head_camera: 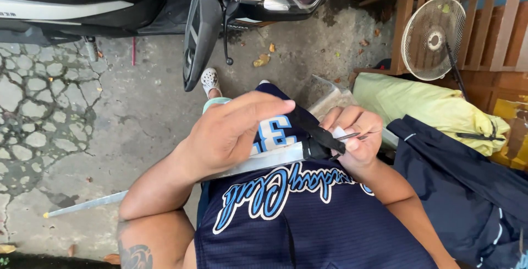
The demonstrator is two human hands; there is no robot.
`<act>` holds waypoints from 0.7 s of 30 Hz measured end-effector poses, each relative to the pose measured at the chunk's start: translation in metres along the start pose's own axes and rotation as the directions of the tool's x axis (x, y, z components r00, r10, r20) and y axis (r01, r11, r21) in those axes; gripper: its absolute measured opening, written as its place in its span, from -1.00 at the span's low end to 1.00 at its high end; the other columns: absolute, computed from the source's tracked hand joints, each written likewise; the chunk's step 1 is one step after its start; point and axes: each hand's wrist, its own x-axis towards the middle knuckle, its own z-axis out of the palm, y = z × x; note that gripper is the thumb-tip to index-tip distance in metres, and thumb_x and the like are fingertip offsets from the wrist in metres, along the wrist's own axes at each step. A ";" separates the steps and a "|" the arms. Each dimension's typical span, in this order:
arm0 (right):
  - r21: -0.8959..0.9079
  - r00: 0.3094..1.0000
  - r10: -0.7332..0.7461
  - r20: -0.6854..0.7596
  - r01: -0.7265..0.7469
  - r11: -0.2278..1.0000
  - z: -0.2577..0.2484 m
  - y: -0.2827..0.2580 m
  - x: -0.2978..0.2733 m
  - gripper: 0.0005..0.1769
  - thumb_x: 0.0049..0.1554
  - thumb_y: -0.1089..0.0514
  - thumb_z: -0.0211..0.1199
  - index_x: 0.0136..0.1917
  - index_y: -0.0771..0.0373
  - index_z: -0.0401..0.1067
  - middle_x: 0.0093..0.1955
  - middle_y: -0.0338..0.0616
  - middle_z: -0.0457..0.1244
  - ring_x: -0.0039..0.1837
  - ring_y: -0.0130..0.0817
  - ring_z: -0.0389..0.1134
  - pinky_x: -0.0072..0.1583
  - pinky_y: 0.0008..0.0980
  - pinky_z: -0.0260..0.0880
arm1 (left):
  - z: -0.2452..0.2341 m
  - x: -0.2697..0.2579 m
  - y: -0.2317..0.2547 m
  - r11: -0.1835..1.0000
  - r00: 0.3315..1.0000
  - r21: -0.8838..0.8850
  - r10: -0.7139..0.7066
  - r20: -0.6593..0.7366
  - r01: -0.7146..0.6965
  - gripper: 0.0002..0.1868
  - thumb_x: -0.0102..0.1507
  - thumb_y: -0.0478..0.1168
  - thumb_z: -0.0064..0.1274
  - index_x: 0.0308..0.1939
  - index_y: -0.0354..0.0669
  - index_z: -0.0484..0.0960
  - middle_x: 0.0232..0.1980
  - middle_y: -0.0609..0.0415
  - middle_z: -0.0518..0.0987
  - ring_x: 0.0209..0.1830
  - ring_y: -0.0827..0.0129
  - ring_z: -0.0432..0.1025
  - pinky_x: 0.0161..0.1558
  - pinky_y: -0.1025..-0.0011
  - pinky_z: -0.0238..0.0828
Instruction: Assembling a small black mechanical component with white parts and a metal shaft.
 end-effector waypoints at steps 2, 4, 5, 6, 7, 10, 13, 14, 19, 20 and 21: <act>-0.010 1.000 -0.010 -0.004 0.010 1.000 0.000 0.000 -0.001 -0.73 0.18 0.07 0.44 -0.15 0.18 0.38 -0.13 -0.13 0.32 -0.02 -0.18 0.38 0.04 -0.22 0.48 | 0.005 0.005 0.003 0.999 0.999 0.011 -0.044 0.009 0.044 -0.59 0.27 -0.50 -0.03 0.18 -0.18 0.56 0.04 -0.03 0.62 -0.11 0.22 0.61 -0.13 0.43 0.53; -0.017 1.000 -0.020 -0.008 0.020 1.000 0.001 0.001 -0.001 -0.73 0.18 0.06 0.45 -0.15 0.18 0.38 -0.13 -0.13 0.31 0.00 -0.17 0.38 0.04 -0.23 0.48 | 0.009 0.007 0.004 0.996 0.996 0.023 -0.091 0.019 0.090 -0.69 0.28 -0.40 0.06 0.11 -0.19 0.58 -0.03 -0.01 0.63 -0.21 0.25 0.61 -0.20 0.43 0.52; -0.028 1.000 -0.028 -0.005 0.027 0.999 0.000 0.001 -0.001 -0.73 0.19 0.06 0.44 -0.15 0.17 0.38 -0.13 -0.12 0.32 -0.03 -0.18 0.38 0.03 -0.23 0.48 | 0.011 0.008 0.003 0.993 0.992 0.050 -0.106 0.068 0.103 -0.75 0.25 -0.25 0.16 0.00 -0.17 0.61 -0.13 0.02 0.63 -0.27 0.24 0.60 -0.25 0.40 0.50; -0.039 0.999 -0.035 -0.002 0.035 0.999 -0.001 0.002 -0.002 -0.73 0.19 0.06 0.44 -0.15 0.17 0.38 -0.12 -0.11 0.32 -0.06 -0.19 0.39 0.02 -0.23 0.47 | 0.014 0.009 0.002 0.991 0.986 0.077 -0.122 0.116 0.113 -0.74 0.23 -0.11 0.25 -0.11 -0.14 0.63 -0.23 0.05 0.64 -0.34 0.23 0.60 -0.30 0.37 0.48; -0.041 0.999 -0.038 -0.003 0.038 0.998 -0.001 0.003 -0.001 -0.73 0.19 0.06 0.44 -0.15 0.17 0.38 -0.12 -0.11 0.32 -0.06 -0.19 0.39 0.02 -0.23 0.47 | 0.014 0.007 0.000 0.991 0.986 0.077 -0.119 0.119 0.110 -0.74 0.23 -0.11 0.25 -0.11 -0.14 0.63 -0.23 0.05 0.64 -0.34 0.23 0.60 -0.30 0.37 0.48; -0.072 0.997 -0.072 0.019 0.074 0.995 -0.001 0.006 -0.001 -0.69 0.17 0.03 0.45 -0.11 0.21 0.36 -0.10 -0.08 0.33 -0.01 -0.14 0.40 0.07 -0.15 0.50 | 0.017 0.006 -0.003 0.990 0.971 0.129 -0.080 0.226 0.051 -0.62 0.15 0.07 0.30 -0.20 -0.13 0.64 -0.34 0.05 0.63 -0.35 0.12 0.58 -0.33 0.27 0.45; -0.124 0.993 -0.114 0.030 0.117 0.985 0.003 0.006 -0.002 -0.67 0.17 0.03 0.45 -0.07 0.18 0.32 -0.08 -0.07 0.33 0.02 -0.13 0.41 0.15 -0.09 0.49 | 0.021 0.005 -0.002 0.977 0.947 0.207 -0.104 0.304 0.041 -0.63 0.15 0.07 0.27 -0.25 -0.15 0.62 -0.40 0.02 0.62 -0.39 0.05 0.55 -0.37 0.18 0.41; -0.168 0.990 -0.139 0.023 0.140 0.976 0.005 0.005 -0.001 -0.67 0.18 0.03 0.45 -0.07 0.19 0.32 -0.07 -0.06 0.33 0.03 -0.12 0.41 0.12 -0.11 0.49 | 0.022 0.006 -0.002 0.972 0.942 0.233 -0.110 0.318 0.035 -0.65 0.17 0.04 0.26 -0.26 -0.16 0.60 -0.42 0.00 0.60 -0.41 0.04 0.53 -0.38 0.15 0.39; -0.217 0.979 -0.198 -0.045 0.184 0.959 0.026 -0.022 0.009 -0.66 0.19 0.04 0.43 -0.08 0.25 0.32 -0.03 -0.04 0.33 0.06 -0.09 0.43 0.08 -0.08 0.51 | 0.037 0.016 -0.003 0.981 0.947 0.193 -0.035 0.318 -0.028 -0.67 0.25 -0.01 0.24 -0.23 -0.20 0.56 -0.45 -0.02 0.56 -0.45 0.03 0.51 -0.42 0.15 0.37; -0.208 0.977 -0.189 -0.094 0.166 0.964 0.032 -0.031 0.013 -0.64 0.21 0.03 0.43 -0.02 0.24 0.30 -0.02 -0.07 0.33 0.04 -0.12 0.44 0.08 -0.02 0.56 | 0.042 0.021 -0.002 0.989 0.961 0.137 0.016 0.276 -0.056 -0.68 0.25 -0.03 0.24 -0.19 -0.21 0.56 -0.44 -0.01 0.55 -0.46 0.06 0.51 -0.43 0.18 0.38; -0.198 0.972 -0.184 -0.145 0.153 0.968 0.038 -0.040 0.016 -0.62 0.24 0.01 0.43 0.04 0.23 0.29 -0.01 -0.11 0.34 0.02 -0.15 0.44 0.08 0.04 0.61 | 0.047 0.027 -0.001 0.993 0.970 0.081 0.067 0.235 -0.089 -0.68 0.26 -0.05 0.25 -0.14 -0.23 0.57 -0.43 0.00 0.55 -0.47 0.08 0.51 -0.43 0.21 0.39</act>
